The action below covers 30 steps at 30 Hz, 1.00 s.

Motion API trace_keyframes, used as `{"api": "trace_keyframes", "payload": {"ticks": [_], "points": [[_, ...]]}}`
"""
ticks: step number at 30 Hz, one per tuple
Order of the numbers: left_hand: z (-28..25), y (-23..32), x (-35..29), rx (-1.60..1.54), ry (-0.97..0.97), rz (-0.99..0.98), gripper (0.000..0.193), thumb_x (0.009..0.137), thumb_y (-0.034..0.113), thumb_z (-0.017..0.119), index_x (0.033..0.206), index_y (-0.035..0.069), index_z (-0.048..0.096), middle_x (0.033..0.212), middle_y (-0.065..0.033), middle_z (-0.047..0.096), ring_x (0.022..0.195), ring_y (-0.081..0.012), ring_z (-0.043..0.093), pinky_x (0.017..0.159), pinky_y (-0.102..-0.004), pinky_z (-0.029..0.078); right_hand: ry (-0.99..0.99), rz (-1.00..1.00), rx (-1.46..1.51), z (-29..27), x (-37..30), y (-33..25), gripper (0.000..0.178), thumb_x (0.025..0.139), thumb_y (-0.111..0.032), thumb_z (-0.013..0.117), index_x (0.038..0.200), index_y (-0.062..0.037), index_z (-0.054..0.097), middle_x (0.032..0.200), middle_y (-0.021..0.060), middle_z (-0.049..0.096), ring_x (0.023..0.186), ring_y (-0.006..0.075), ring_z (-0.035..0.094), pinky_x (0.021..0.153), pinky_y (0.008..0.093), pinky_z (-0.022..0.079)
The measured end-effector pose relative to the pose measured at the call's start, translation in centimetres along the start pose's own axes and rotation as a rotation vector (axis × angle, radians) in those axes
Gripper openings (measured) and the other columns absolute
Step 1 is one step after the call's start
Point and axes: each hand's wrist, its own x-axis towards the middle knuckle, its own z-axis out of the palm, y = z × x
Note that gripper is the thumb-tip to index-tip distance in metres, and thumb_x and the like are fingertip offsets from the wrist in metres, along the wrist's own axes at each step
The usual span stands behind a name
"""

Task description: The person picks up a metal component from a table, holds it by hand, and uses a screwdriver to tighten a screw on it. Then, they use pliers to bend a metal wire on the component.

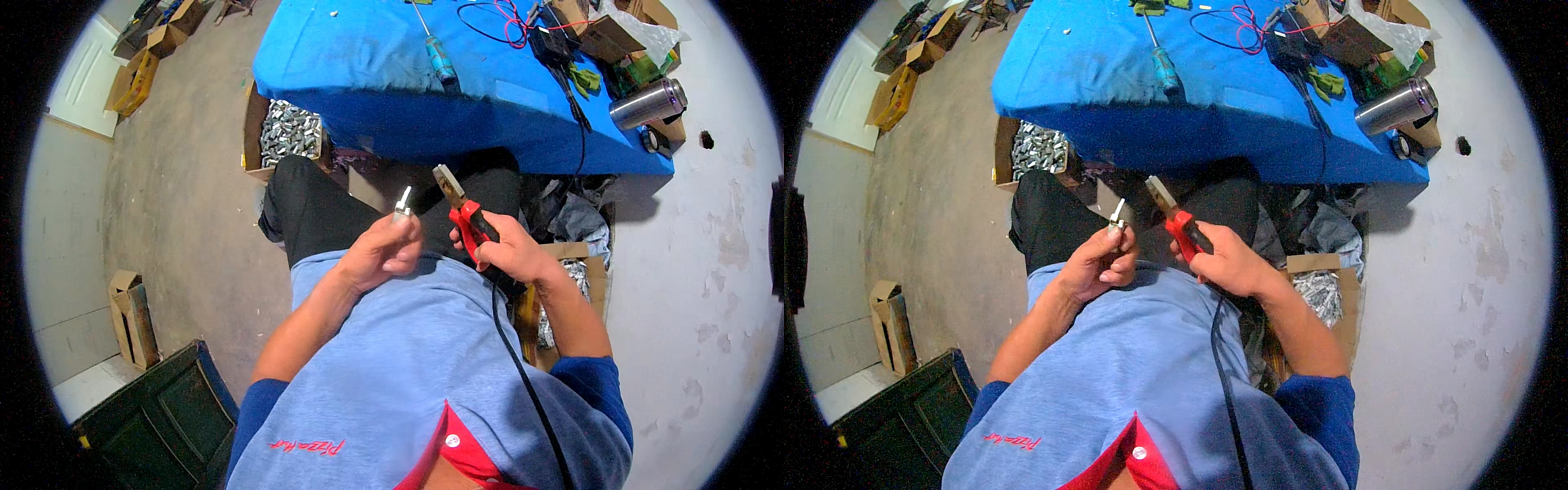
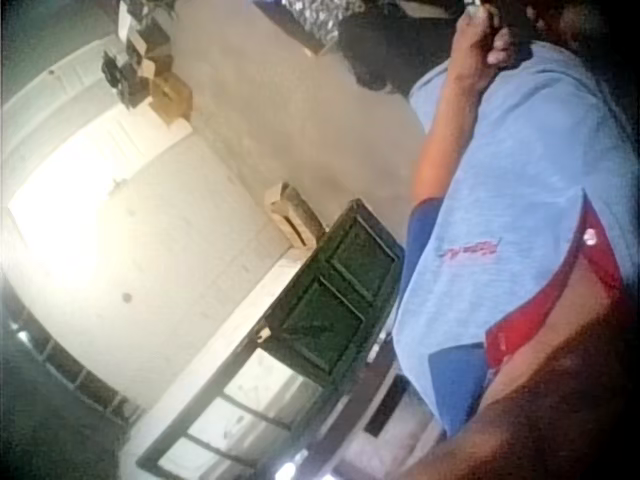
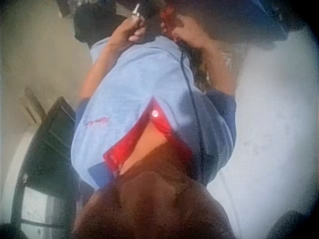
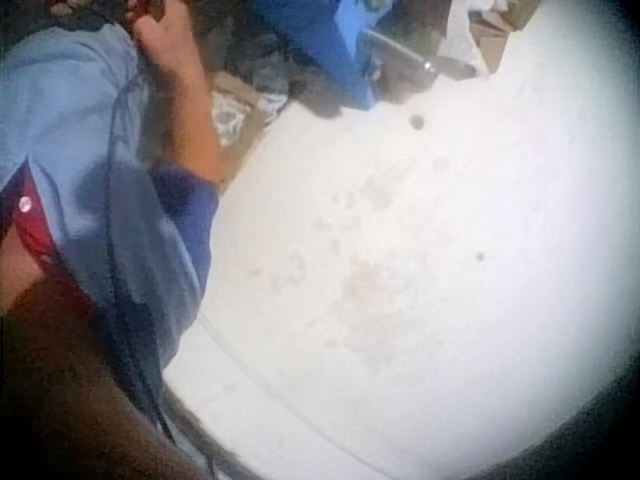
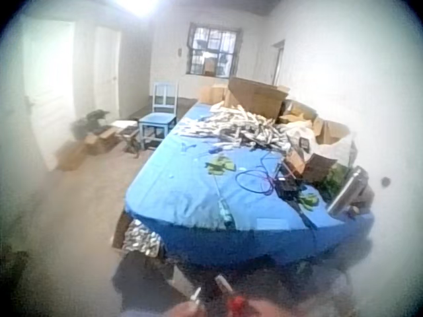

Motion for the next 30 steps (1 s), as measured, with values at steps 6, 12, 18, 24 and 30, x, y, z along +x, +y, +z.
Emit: {"api": "trace_keyframes", "payload": {"ticks": [6,12,18,24,30], "points": [[-0.4,-0.1,-0.1,-0.045,-0.013,0.003,0.031,0.103,0.040,0.054,0.093,0.010,0.050,0.070,0.0008,0.047,0.048,-0.0037,0.036,0.047,-0.0197,0.030,0.036,-0.107,-0.213,0.3,0.1,0.2,0.044,0.079,-0.007,0.057,0.122,0.0012,0.058,0.101,0.0074,0.064,0.084,0.0143,0.060,0.074,0.0293,0.052],[0.1,-0.1,0.2,0.112,0.112,-0.048,0.030,0.101,0.039,0.057,0.093,0.011,0.048,0.072,0.0003,0.047,0.053,-0.0040,0.035,0.046,-0.0184,0.029,-0.058,-0.107,-0.453,0.8,-0.2,-1.1,0.043,0.079,-0.015,0.055,0.120,-0.0039,0.058,0.082,0.0194,0.063,0.076,0.0308,0.063,0.073,0.0411,0.050],[0.5,-0.2,0.6,0.324,0.204,-0.044,0.029,0.101,0.038,0.058,0.097,0.011,0.049,0.074,0.0019,0.045,0.059,-0.0044,0.036,0.047,-0.0194,0.027,-0.089,-0.102,-0.653,0.2,0.4,-2.0,0.051,0.078,-0.019,0.055,0.128,-0.0063,0.056,0.096,0.0254,0.068,0.093,0.0455,0.064,0.081,0.0507,0.050],[0.1,-0.7,0.5,0.319,0.217,-0.023,0.030,0.102,0.039,0.058,0.106,0.009,0.052,0.076,0.0039,0.044,0.062,-0.0046,0.038,0.047,-0.0192,0.027,-0.100,-0.079,-0.757,0.0,0.3,-3.3,0.051,0.078,-0.017,0.054,0.127,-0.0028,0.055,0.100,0.0270,0.067,0.099,0.0451,0.064,0.085,0.0499,0.050],[0.1,-0.5,0.4,0.347,0.217,-0.024,0.028,0.102,0.038,0.057,0.100,0.011,0.050,0.078,0.0043,0.043,0.062,-0.0044,0.039,0.047,-0.0199,0.027,-0.165,-0.110,-0.647,0.0,0.5,-3.0,0.048,0.077,-0.011,0.054,0.124,0.0021,0.052,0.104,0.0279,0.064,0.102,0.0444,0.062,0.089,0.0492,0.049]]}}
